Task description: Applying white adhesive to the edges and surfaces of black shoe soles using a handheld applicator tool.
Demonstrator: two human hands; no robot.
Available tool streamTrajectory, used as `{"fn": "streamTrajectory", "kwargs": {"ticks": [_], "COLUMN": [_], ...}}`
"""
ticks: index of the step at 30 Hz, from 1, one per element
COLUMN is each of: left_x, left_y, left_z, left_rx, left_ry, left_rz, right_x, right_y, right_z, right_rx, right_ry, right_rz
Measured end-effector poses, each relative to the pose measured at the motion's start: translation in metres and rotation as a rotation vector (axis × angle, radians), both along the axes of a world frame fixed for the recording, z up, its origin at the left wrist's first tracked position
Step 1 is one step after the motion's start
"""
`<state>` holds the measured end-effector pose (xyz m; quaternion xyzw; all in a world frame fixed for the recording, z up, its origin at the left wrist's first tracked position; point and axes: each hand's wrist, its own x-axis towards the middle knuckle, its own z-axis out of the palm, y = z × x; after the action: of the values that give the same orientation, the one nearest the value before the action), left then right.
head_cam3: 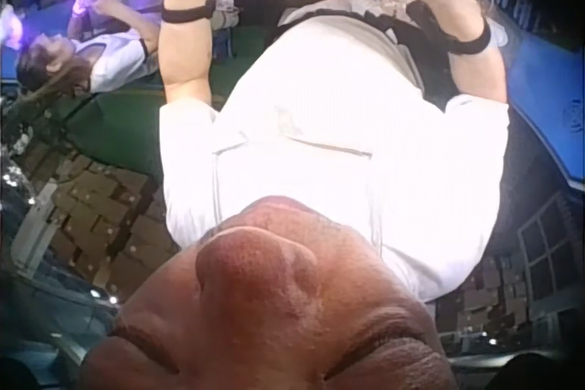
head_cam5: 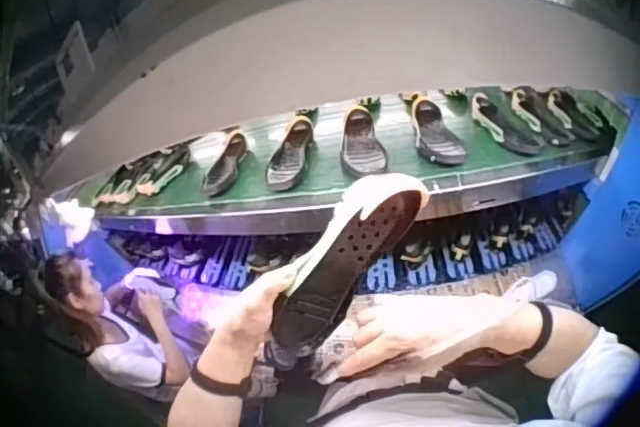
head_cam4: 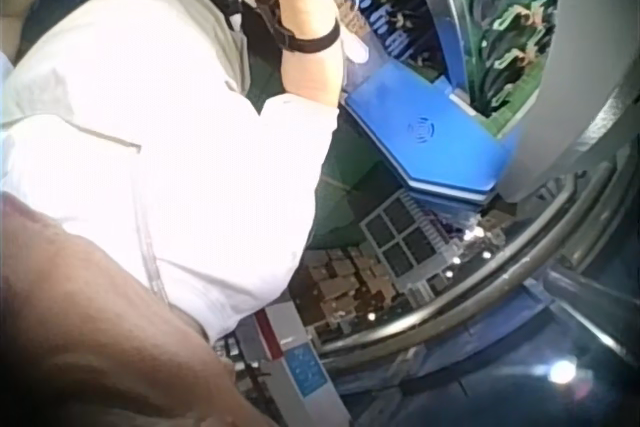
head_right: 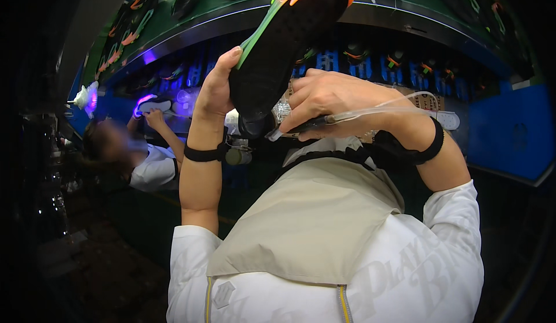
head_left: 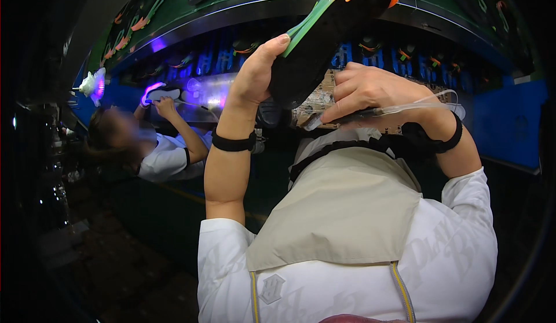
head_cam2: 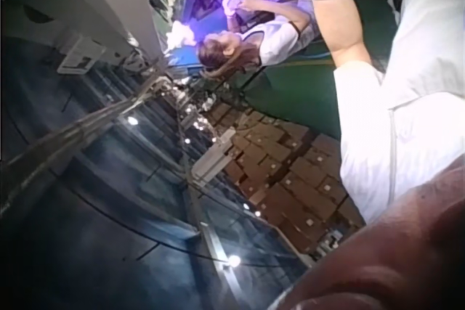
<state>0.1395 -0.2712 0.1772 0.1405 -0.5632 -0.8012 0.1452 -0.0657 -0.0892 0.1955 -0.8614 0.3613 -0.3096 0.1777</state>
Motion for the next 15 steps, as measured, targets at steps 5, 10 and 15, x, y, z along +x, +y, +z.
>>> {"fn": "streamTrajectory", "kwargs": {"ticks": [5, 10, 15], "left_x": [-0.005, -0.005, -0.004], "left_y": [-0.003, -0.005, -0.001], "left_z": [0.001, -0.012, -0.037], "left_rx": [0.055, 0.140, 0.298], "left_ry": [0.007, 0.062, 0.071], "left_rz": [-0.070, -0.059, 0.029], "right_x": [-0.004, -0.008, -0.015], "right_y": [-0.001, 0.001, -0.002], "right_z": [0.000, -0.010, -0.023], "right_rx": [0.038, 0.121, 0.193], "right_ry": [0.126, -0.147, -0.053], "right_rz": [-0.106, -0.150, -0.109]}}
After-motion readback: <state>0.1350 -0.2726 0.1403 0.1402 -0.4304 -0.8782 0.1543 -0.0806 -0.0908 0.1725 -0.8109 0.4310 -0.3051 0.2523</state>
